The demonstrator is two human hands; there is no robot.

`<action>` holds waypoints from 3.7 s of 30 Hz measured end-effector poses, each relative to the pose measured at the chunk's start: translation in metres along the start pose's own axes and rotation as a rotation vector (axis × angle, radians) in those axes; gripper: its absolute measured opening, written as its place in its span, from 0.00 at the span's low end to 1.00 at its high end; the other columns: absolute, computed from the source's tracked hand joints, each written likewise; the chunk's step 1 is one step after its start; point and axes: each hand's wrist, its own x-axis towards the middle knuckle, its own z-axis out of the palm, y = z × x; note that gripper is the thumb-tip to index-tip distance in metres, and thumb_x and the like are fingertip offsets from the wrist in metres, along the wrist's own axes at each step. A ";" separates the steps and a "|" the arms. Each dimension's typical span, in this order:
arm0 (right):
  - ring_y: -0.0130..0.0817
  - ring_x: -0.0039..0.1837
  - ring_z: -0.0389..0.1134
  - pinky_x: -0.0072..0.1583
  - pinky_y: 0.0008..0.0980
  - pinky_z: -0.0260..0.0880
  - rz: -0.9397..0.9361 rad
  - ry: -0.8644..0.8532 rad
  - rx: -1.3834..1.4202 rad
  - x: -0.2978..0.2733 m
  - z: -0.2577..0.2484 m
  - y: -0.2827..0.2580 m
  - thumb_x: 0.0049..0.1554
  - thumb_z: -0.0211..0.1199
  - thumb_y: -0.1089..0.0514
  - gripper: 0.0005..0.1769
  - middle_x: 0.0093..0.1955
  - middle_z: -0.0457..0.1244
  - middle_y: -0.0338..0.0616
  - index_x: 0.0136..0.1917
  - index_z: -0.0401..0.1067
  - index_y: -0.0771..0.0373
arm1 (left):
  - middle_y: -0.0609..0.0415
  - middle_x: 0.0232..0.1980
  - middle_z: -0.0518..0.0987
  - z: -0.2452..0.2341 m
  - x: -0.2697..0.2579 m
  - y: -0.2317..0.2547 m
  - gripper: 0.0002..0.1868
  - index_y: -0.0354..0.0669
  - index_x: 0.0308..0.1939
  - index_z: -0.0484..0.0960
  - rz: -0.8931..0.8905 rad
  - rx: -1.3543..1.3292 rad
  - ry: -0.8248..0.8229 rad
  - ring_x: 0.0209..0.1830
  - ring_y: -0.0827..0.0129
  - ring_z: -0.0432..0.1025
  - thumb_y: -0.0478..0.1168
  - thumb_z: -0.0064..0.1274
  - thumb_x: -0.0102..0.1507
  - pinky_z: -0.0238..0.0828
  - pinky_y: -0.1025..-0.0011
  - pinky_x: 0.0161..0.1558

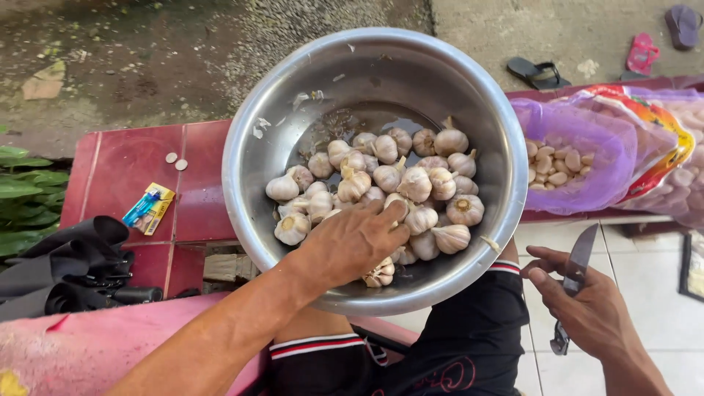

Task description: The person sits on a low tiled platform and peels garlic cloves using a small knife. They hold a garlic bulb, separate cloves, and trim the ends and skins, placing the peeled cloves into a metal bowl. A second person is visible in the background also working with garlic.

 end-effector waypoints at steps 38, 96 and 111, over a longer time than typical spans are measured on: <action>0.27 0.20 0.45 0.23 0.26 0.43 -0.297 -0.707 0.370 0.143 0.163 -0.248 0.59 0.60 0.55 0.23 0.20 0.47 0.41 0.60 0.68 0.76 | 0.55 0.31 0.84 -0.091 0.033 -0.162 0.15 0.46 0.44 0.84 -0.616 -1.023 0.492 0.29 0.71 0.78 0.49 0.60 0.58 0.76 0.70 0.31; 0.29 0.16 0.45 0.30 0.35 0.60 -0.019 -0.611 0.213 0.092 0.012 -0.082 0.57 0.61 0.59 0.21 0.12 0.48 0.44 0.61 0.74 0.72 | 0.43 0.85 0.23 -0.070 0.061 -0.114 0.61 0.83 0.82 0.42 -0.904 -0.588 -0.509 0.22 0.80 0.61 0.18 0.51 0.60 0.58 0.83 0.20; 0.28 0.17 0.44 0.28 0.31 0.48 -0.020 -0.643 0.207 0.084 0.018 -0.097 0.58 0.60 0.58 0.19 0.12 0.49 0.46 0.60 0.74 0.71 | 0.41 0.85 0.28 -0.025 0.104 -0.134 0.56 0.81 0.80 0.48 -0.684 -0.262 -0.646 0.55 0.57 0.74 0.22 0.50 0.60 0.76 0.65 0.38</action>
